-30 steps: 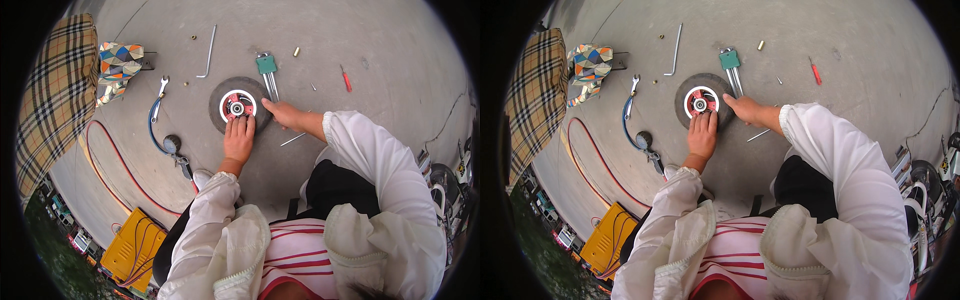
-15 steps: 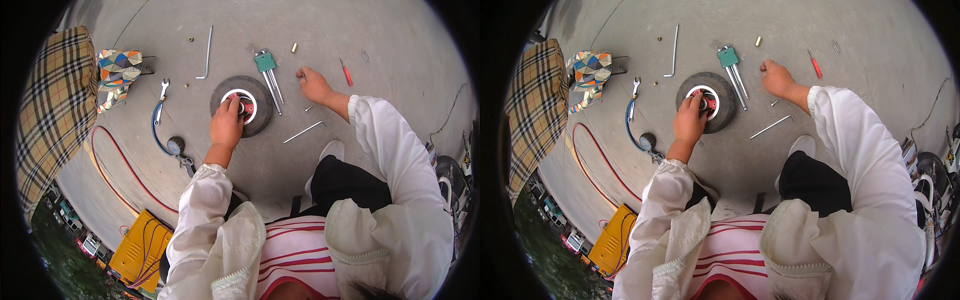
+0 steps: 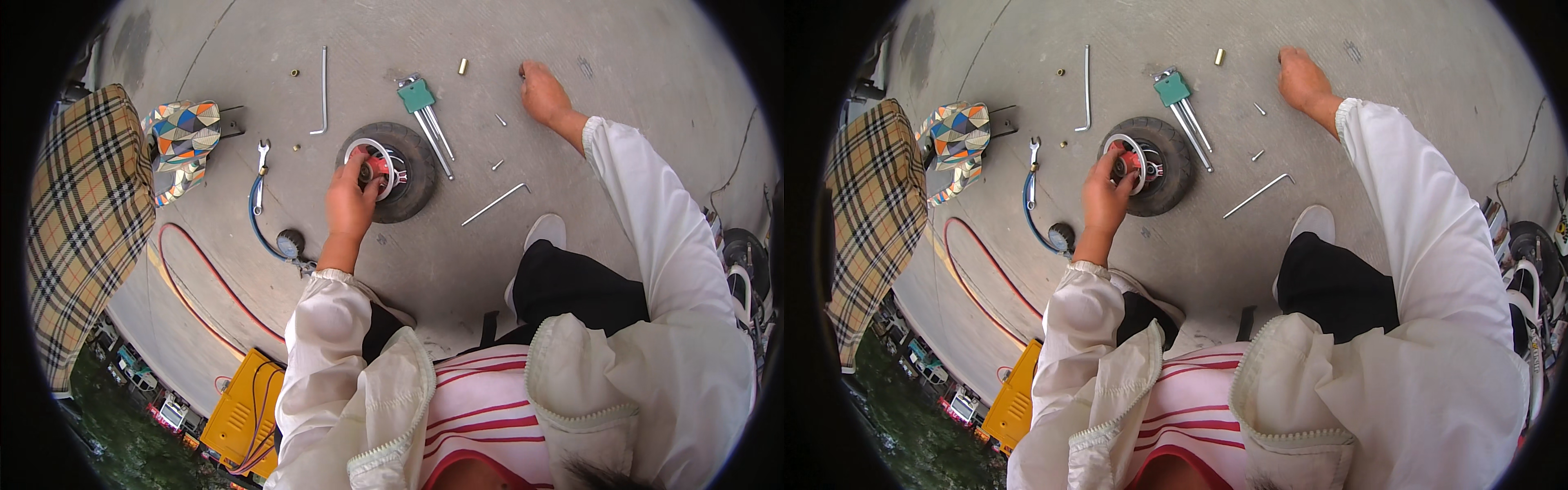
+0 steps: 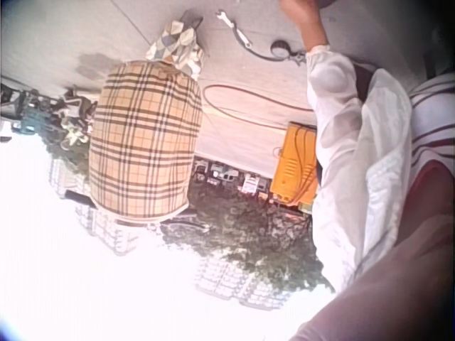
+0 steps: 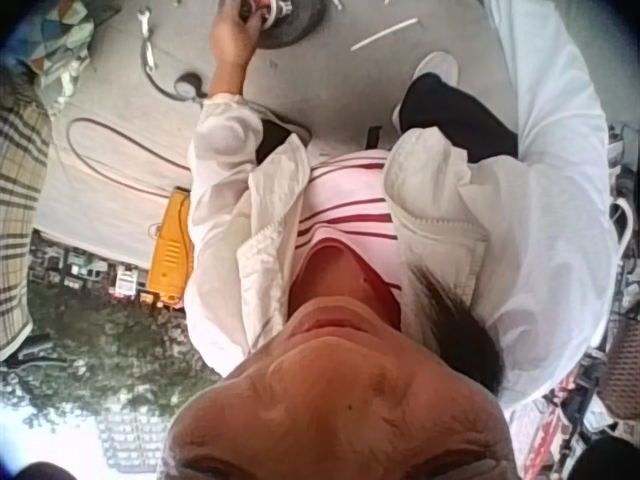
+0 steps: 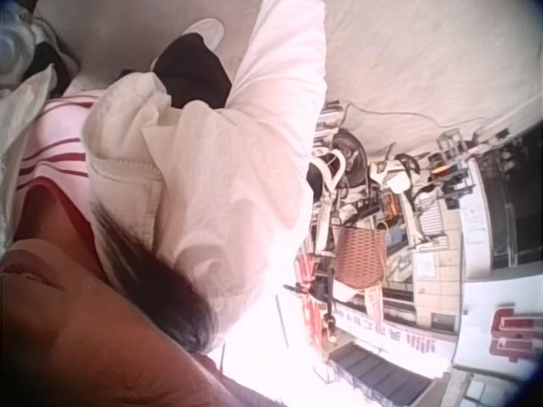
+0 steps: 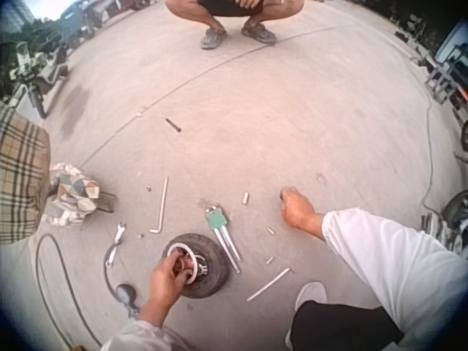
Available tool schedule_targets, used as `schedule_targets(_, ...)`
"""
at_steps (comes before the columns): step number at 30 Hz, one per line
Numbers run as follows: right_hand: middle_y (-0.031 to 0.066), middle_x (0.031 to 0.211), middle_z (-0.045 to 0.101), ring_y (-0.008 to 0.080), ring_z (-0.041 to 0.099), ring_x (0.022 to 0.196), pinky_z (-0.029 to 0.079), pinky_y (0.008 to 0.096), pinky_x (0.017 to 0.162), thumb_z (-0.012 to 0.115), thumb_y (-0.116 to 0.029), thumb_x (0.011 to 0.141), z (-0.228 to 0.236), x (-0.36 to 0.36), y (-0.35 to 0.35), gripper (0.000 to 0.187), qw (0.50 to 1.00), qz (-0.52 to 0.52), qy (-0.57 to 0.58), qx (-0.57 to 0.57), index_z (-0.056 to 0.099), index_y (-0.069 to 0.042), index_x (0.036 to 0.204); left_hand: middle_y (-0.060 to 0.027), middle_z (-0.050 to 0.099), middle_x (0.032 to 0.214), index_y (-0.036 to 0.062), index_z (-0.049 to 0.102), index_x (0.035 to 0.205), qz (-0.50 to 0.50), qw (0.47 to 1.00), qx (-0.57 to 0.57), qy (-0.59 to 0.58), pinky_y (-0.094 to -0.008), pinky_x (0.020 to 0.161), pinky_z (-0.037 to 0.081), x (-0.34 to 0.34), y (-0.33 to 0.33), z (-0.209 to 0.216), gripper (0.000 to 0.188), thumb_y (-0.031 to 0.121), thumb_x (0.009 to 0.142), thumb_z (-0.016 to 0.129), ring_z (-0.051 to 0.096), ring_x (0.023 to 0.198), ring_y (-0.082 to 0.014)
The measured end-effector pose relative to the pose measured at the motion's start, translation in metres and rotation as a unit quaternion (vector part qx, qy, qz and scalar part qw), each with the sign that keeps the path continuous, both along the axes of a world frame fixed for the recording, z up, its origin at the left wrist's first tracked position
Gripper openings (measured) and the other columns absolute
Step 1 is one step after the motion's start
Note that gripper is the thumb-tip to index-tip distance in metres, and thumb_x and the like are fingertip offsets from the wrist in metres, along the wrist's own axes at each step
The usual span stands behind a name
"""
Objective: The person assembles a small wheel by inserting a bearing into the hub, placing a red plastic cover, and tightening the axle nut with an Allen key. The person then flips the wheel and secures the opposite side with a nut and washer.
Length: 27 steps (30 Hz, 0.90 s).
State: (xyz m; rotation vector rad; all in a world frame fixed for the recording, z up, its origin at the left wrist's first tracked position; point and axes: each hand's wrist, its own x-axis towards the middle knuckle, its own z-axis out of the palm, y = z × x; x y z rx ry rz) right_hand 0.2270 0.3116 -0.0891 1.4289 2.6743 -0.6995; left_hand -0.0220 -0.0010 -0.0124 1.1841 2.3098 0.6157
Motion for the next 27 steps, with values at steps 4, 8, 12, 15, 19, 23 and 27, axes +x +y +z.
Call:
schedule_targets(4,0.0252,0.119,0.055,0.0435,0.057,0.107,0.047,0.0486,0.092,0.052,-0.006,0.087,0.014,-0.01,-0.002,0.028,0.997,-0.021,-0.064,-0.031,0.052,0.0,0.114,-0.0134,0.069,0.112,0.0052,0.058,0.128,0.096,0.97,0.056,-0.215,-0.0331,0.081,0.055,-0.01,-0.008,0.0,0.05,0.001,0.081,0.074,0.068,0.091,-0.021)
schedule_targets(8,0.0232,0.121,0.055,0.0416,0.057,0.11,0.048,0.0484,0.094,0.056,-0.01,0.087,0.022,-0.015,-0.006,0.029,0.996,-0.012,-0.086,-0.001,0.052,0.001,0.114,-0.0104,0.068,0.111,-0.0008,0.055,0.13,0.173,0.911,0.101,-0.361,-0.0281,0.082,0.054,-0.014,-0.017,0.005,0.045,-0.003,0.087,0.068,0.066,0.095,-0.0141)
schedule_targets(12,0.0189,0.12,0.055,0.0368,0.053,0.118,0.045,0.0458,0.099,0.057,-0.01,0.087,0.028,-0.017,-0.009,0.037,0.995,0.058,-0.043,0.075,0.052,-0.004,0.122,-0.0082,0.069,0.108,0.0005,0.057,0.128,0.242,0.831,0.147,-0.479,-0.0283,0.081,0.054,-0.021,-0.024,0.007,0.042,-0.001,0.088,0.068,0.067,0.093,-0.0157)
schedule_targets(15,0.0185,0.127,0.052,0.0364,0.052,0.12,0.044,0.0444,0.102,0.055,-0.008,0.088,0.028,-0.027,-0.013,0.045,0.993,0.103,0.035,0.045,0.05,-0.01,0.133,-0.0077,0.07,0.105,0.002,0.061,0.122,0.267,0.763,0.176,-0.561,-0.0301,0.083,0.057,-0.026,-0.032,0.008,0.033,0.001,0.089,0.067,0.069,0.095,-0.0197)
schedule_targets(19,0.0184,0.138,0.047,0.0373,0.049,0.125,0.042,0.0434,0.105,0.05,-0.002,0.09,0.021,-0.048,-0.021,0.055,0.985,0.148,0.087,0.002,0.047,-0.02,0.143,-0.0118,0.068,0.11,0.0007,0.058,0.122,0.254,0.699,0.202,-0.637,-0.032,0.085,0.059,-0.026,-0.036,0.013,0.033,0.008,0.091,0.068,0.069,0.096,-0.0224)
schedule_targets(23,0.0174,0.14,0.046,0.0373,0.049,0.125,0.044,0.0438,0.103,0.049,0.001,0.089,0.011,-0.061,-0.024,0.058,0.981,0.174,0.083,0.021,0.047,-0.022,0.143,-0.0155,0.065,0.118,0.001,0.05,0.132,0.238,0.662,0.218,-0.676,-0.0327,0.087,0.058,-0.019,-0.03,0.023,0.046,0.014,0.091,0.068,0.067,0.099,-0.0243)
schedule_targets(27,0.0172,0.136,0.049,0.0355,0.053,0.121,0.047,0.0447,0.098,0.051,0.0,0.089,0.004,-0.065,-0.021,0.05,0.982,0.16,0.088,0.039,0.053,-0.018,0.135,-0.0165,0.065,0.117,0.0017,0.05,0.132,0.23,0.626,0.226,-0.71,-0.0323,0.087,0.058,-0.013,-0.028,0.024,0.049,0.019,0.091,0.069,0.068,0.098,-0.0243)
